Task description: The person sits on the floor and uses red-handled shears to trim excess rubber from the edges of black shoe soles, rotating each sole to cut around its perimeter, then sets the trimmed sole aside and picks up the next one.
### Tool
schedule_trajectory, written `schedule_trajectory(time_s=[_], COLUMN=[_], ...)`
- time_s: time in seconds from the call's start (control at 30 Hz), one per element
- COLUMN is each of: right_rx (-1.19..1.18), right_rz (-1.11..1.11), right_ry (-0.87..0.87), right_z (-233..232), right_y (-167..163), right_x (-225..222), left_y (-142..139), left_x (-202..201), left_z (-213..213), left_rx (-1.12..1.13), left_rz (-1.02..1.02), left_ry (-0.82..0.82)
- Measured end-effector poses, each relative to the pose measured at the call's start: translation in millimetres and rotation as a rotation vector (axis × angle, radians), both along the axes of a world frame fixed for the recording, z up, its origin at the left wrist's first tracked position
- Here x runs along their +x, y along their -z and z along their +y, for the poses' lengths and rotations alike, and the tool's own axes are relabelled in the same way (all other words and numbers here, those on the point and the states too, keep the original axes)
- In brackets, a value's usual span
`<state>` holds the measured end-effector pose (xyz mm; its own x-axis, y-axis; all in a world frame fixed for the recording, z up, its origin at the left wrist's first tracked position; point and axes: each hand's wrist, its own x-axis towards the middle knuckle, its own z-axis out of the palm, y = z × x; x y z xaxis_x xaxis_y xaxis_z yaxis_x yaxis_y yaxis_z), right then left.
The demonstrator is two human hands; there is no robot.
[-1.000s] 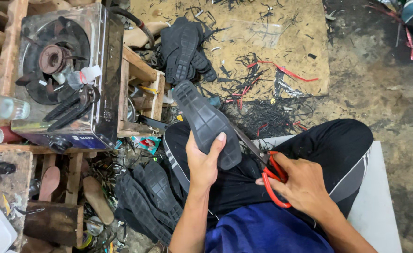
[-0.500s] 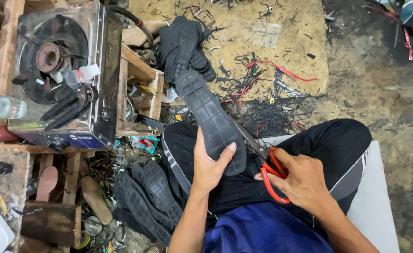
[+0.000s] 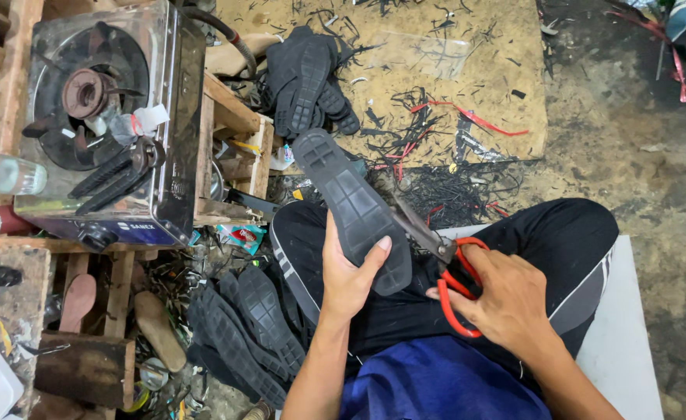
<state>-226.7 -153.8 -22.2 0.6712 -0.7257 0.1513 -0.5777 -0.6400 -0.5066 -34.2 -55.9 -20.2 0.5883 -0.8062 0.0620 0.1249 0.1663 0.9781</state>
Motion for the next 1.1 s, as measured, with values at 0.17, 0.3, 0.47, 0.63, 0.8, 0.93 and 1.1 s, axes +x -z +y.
schedule_trajectory(time_s=[0.17, 0.3, 0.47, 0.63, 0.8, 0.93, 1.1], right_rx=[0.183, 0.702, 0.783, 0.871, 0.757, 0.669, 0.403], right_rz=[0.086, -0.173, -0.577, -0.476, -0.242, 0.032, 0.102], right_ry=[-0.020, 0.052, -0.094, -0.139, 0.083, 0.141, 0.028], right_z=[-4, -1, -4, -3, -4, -6, 0], right_y=[5, 14, 27, 42, 46, 44, 36], right_x=[-3, 0, 1, 1, -10, -21, -25], left_y=[1, -2, 0, 21, 42, 43, 34], left_x=[1, -3, -17, 8, 4, 4, 8], left_z=[-1, 1, 1, -20, -31, -31, -31], left_rx=[0.016, -0.013, -0.152, -0.118, 0.058, -0.015, -0.002], left_rz=[0.001, 0.096, 0.410, 0.604, 0.099, 0.168, 0.115], left_ry=[0.027, 0.078, 0.215, 0.146, -0.045, -0.057, -0.121])
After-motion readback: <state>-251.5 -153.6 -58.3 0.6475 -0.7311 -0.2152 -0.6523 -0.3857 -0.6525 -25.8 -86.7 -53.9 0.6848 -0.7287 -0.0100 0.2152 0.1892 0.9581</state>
